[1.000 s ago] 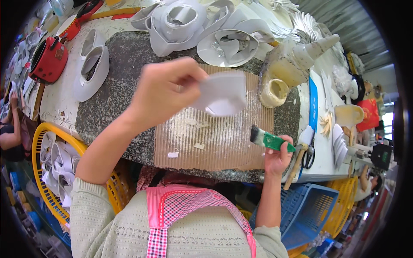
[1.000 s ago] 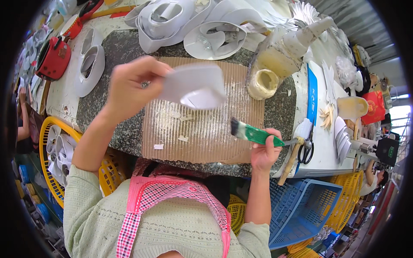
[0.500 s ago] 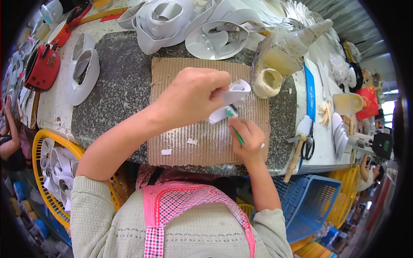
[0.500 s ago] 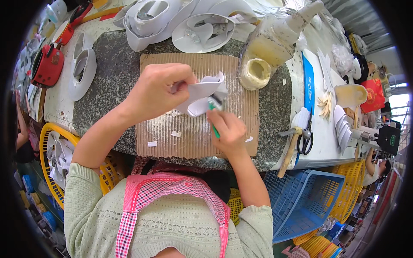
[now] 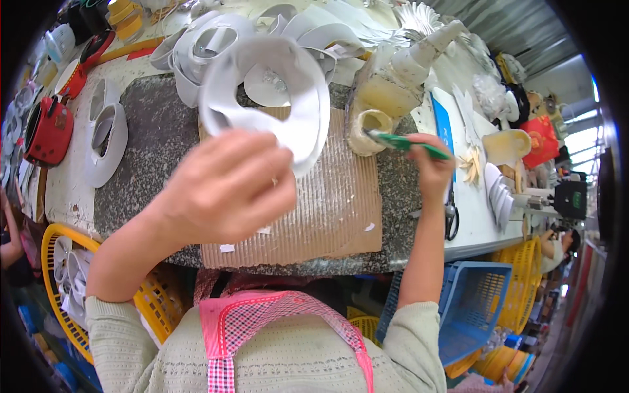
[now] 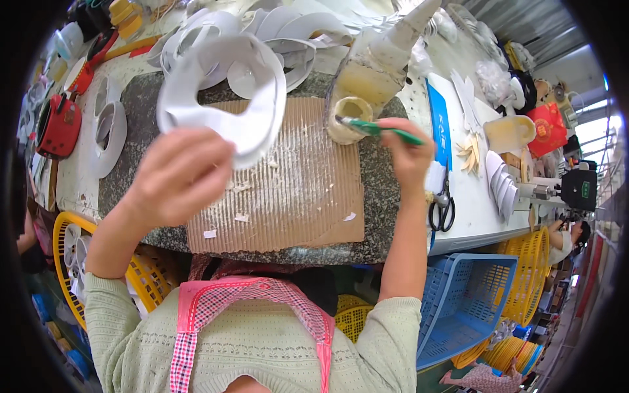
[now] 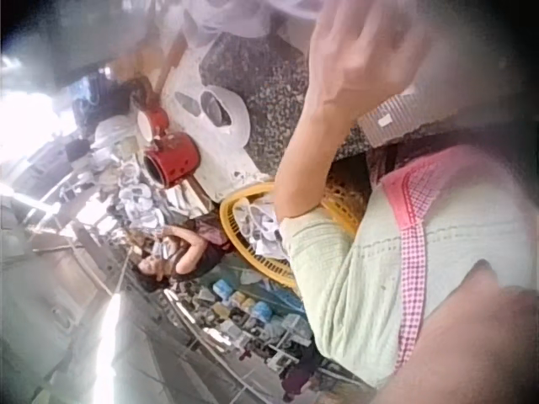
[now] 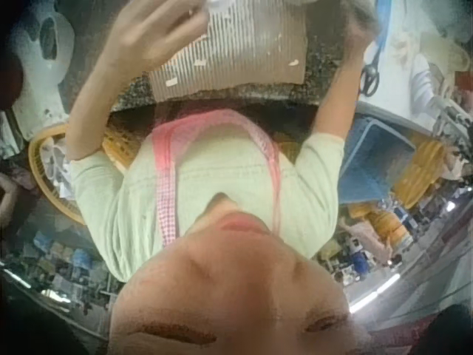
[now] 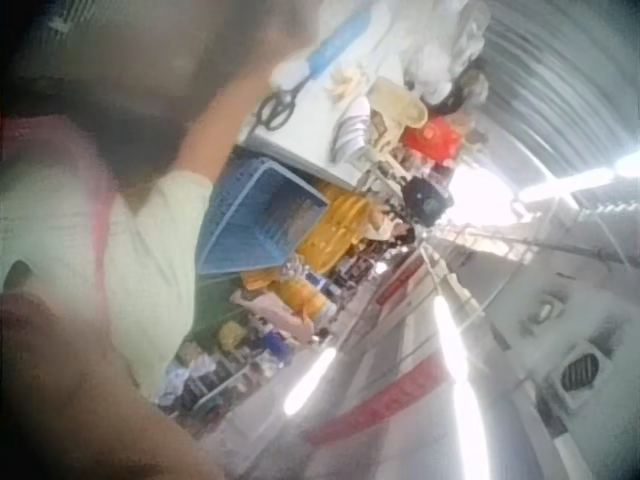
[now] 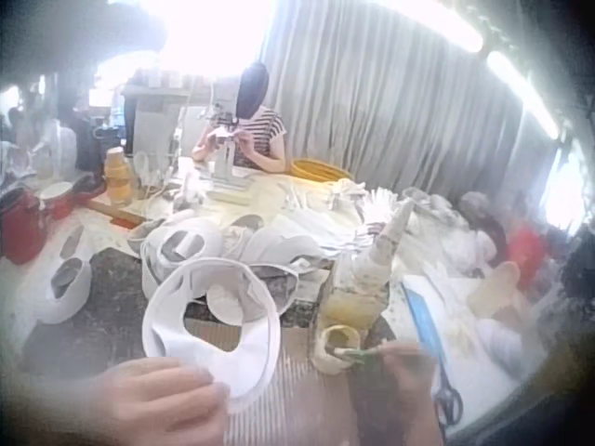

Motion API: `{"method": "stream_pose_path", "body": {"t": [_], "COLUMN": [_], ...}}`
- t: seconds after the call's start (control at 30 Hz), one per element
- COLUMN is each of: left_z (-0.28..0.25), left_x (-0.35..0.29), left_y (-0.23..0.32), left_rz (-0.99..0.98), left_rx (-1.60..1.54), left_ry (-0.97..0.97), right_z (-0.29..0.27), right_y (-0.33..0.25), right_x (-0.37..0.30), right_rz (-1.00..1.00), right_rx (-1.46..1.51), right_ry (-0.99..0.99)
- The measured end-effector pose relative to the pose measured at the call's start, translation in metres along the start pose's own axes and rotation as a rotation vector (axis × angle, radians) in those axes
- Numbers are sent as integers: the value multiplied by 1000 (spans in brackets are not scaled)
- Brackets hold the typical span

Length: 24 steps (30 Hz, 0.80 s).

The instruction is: The person applies glue to shoe uppers using a brush and trims one of the shoe uppers using scissors.

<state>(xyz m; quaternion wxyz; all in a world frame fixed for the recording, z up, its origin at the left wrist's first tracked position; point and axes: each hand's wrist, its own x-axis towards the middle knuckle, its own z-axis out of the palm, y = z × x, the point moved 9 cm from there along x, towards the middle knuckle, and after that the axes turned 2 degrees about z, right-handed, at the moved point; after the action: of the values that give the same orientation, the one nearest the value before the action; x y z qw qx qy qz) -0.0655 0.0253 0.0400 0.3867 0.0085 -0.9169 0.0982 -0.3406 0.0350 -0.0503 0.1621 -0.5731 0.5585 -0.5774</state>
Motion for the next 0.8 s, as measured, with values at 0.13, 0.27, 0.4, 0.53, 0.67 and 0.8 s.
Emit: {"method": "stream_pose_path", "body": {"t": [0.13,0.27,0.4,0.53,0.67,0.8], "left_z": [54,71,73,68,74,62], "left_x": [-35,-55,-51,-51,-80,-87], "left_y": [43,68,66,70,61,56], "left_rz": [181,356,343,325,204,101], "left_rx": [-186,-253,-246,-258,-282,-240], "left_ry": [-243,-386,-413,-399,-409,-290], "right_z": [-40,5,114,126,147,127], "right_y": [11,5,-12,-17,-31,-17], "right_x": [-12,-40,-49,-37,-62,-20], "right_rz": [100,344,322,42,275,160], "right_rx": [-105,278,172,-333,-108,-188], "right_ry": [183,259,24,78,-208,64]}}
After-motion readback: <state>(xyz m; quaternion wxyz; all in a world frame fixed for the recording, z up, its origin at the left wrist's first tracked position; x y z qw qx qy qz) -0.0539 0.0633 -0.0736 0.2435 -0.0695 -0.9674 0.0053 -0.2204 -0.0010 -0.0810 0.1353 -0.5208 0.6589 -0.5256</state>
